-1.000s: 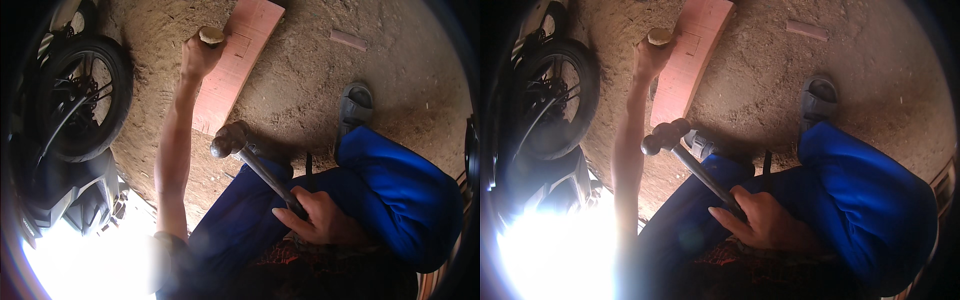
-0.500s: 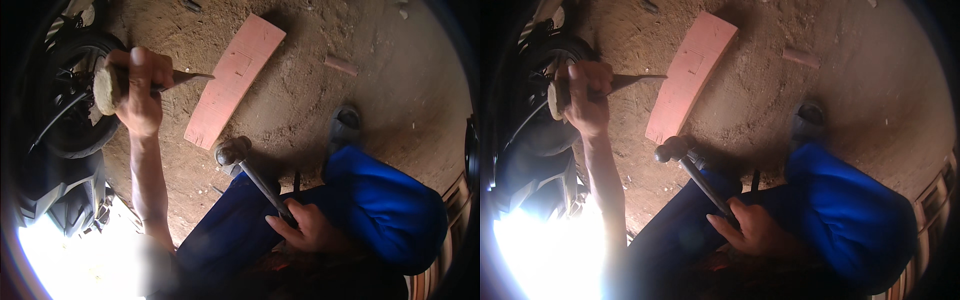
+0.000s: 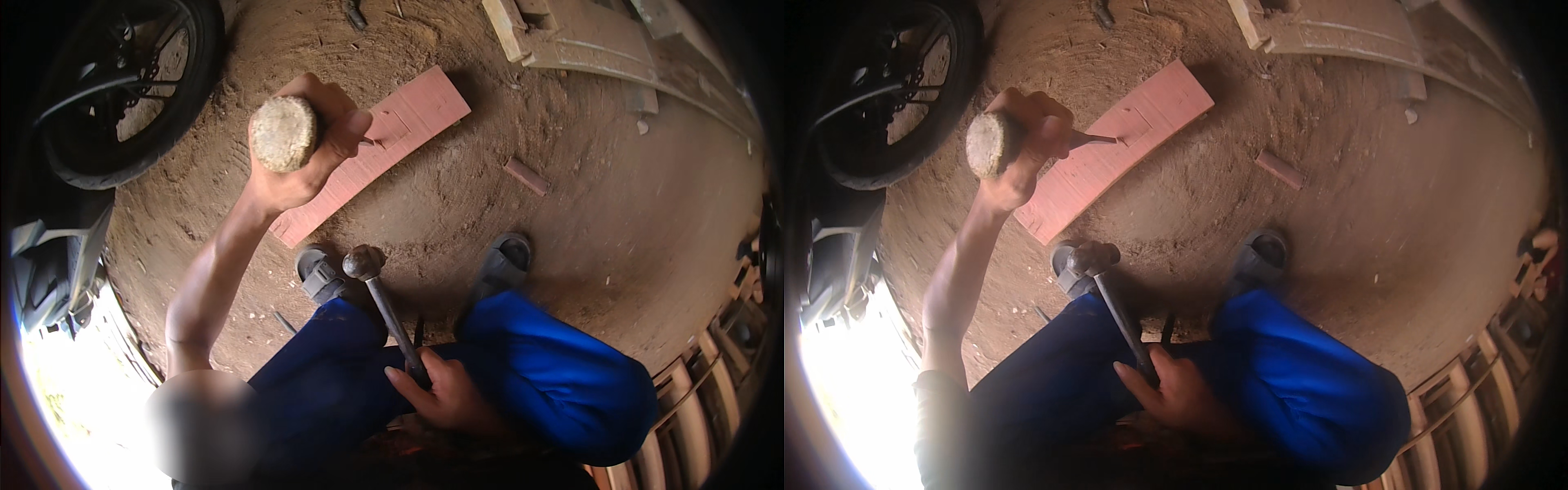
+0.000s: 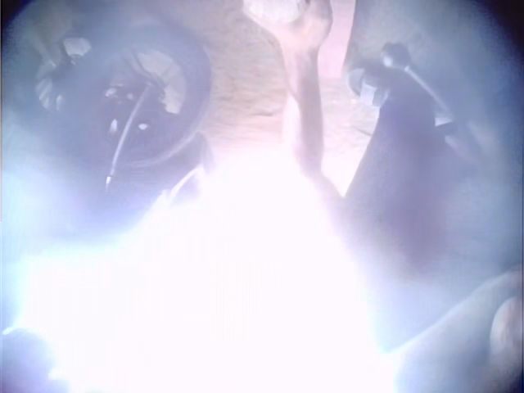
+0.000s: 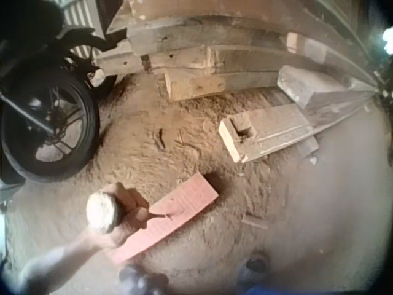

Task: The person sits on the ground and uses a hammer and chisel to carve a rectangular groove into a pinkish wooden plank. They repeatedly position the chisel and strike it with the hammer to remove wood chips and deepen the cut.

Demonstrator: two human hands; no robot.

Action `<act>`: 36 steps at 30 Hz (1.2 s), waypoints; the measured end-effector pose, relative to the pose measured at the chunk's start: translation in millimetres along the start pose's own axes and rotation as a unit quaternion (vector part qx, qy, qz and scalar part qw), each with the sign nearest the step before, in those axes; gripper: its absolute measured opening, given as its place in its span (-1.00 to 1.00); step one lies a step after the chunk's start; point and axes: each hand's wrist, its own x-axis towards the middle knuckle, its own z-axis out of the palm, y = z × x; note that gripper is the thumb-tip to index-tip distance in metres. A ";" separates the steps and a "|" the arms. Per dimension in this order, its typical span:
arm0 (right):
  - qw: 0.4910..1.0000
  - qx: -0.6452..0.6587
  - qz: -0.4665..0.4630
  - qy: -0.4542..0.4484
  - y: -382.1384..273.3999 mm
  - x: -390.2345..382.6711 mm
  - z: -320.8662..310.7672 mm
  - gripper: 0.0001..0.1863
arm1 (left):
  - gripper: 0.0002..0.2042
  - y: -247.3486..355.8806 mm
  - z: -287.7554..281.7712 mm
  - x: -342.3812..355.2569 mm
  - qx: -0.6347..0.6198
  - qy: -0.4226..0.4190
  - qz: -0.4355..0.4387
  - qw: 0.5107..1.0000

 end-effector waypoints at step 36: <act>0.999 -0.051 0.006 0.011 8.8 3.6 12.6 -0.64 | -0.85 -2.8 4.9 -5.2 0.122 0.031 0.009 0.992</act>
